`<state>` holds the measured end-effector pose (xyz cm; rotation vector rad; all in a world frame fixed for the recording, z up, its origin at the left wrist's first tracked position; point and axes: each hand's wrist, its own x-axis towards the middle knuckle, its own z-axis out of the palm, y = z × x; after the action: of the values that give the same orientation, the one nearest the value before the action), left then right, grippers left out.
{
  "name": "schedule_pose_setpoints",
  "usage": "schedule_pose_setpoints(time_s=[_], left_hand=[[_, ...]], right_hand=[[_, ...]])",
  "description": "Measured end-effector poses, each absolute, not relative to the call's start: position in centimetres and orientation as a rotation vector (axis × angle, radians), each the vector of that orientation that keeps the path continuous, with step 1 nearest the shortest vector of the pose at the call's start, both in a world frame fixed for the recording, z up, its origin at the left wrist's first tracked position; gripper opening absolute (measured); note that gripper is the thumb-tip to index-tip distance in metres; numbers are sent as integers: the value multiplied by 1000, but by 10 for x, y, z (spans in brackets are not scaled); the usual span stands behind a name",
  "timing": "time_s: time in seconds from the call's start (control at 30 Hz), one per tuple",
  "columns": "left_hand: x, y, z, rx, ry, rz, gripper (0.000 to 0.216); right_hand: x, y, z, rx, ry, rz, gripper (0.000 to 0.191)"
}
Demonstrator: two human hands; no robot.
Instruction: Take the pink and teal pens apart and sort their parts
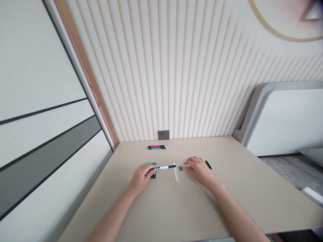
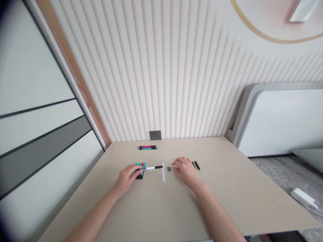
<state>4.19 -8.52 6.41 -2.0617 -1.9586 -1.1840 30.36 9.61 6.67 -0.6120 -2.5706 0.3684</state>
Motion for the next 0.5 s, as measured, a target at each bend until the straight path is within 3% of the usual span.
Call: schedule_pose_setpoints(time_s=[0.23, 0.5], left_hand=[[43, -85, 59, -2117, -1870, -1252, 20], [43, -85, 57, -2079, -1856, -1234, 21]], right_hand=[[284, 65, 70, -462, -2472, 670, 33], [277, 60, 62, -461, -2489, 757, 44]])
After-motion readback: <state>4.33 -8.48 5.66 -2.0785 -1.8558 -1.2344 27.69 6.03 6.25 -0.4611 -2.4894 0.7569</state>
